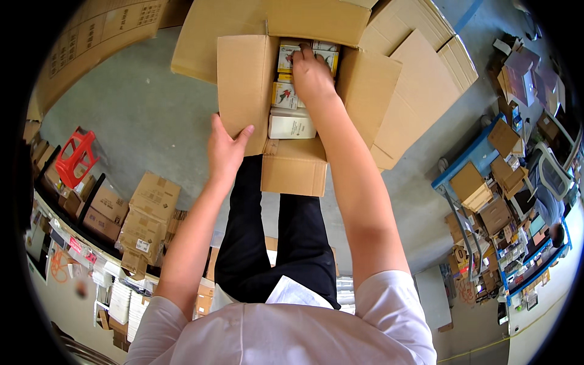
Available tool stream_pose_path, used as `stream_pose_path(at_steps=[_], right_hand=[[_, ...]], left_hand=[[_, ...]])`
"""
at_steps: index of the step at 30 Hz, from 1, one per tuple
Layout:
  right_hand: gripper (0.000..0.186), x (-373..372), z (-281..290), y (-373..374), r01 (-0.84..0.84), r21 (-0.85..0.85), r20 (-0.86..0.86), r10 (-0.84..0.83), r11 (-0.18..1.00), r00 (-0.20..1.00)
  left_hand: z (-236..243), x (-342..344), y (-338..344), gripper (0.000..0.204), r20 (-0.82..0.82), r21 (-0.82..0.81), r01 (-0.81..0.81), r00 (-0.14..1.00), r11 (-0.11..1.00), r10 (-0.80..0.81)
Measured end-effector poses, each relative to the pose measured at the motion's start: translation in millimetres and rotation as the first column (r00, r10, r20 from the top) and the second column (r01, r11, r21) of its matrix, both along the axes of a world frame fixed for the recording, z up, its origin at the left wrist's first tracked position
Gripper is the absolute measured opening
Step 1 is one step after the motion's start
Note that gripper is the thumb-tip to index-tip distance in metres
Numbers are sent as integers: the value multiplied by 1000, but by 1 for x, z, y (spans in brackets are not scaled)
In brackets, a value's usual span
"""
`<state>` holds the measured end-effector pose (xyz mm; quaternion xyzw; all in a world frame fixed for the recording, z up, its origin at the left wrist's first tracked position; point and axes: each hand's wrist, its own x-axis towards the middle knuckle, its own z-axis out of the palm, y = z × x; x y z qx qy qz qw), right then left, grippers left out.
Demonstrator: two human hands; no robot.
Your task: The person unpacks small boxes containing collectible cards from a larger cardboard box. They remove the cards, inspect them, and place them into a white plastic basket on a table. The person also handles a stack of teal-colored cards and places them on the table.
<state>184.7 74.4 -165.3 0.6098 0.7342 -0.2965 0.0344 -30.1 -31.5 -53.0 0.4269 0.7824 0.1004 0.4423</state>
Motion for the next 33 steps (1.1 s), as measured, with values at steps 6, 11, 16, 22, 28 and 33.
stream_pose_path(at_steps=[6, 11, 16, 22, 28, 33], right_hand=[[29, 9, 101, -47, 228, 381, -167, -176, 896, 970], [62, 60, 121, -99, 817, 253, -177, -806, 518, 565], [55, 121, 87, -150, 827, -290, -86, -874, 481, 478], [37, 84, 148, -114, 487, -588, -197, -698, 646, 688], [31, -34, 265, -144, 151, -263, -291, -227, 953, 929], [28, -102, 358, -172, -19, -127, -482, -45, 992, 875]], left_hand=[[29, 4, 8, 38, 188, -42, -11, 982, 999, 18], [41, 14, -11, 37, 165, -4, 227, 961, 974, -224], [35, 2, -29, 36, 143, -127, 276, 956, 953, -257], [37, -65, -62, 38, 316, -109, 86, 947, 990, -48], [132, -157, -128, 35, 249, -187, -16, 966, 982, 64], [231, -217, -231, 30, 355, -129, -330, 865, 935, 355]])
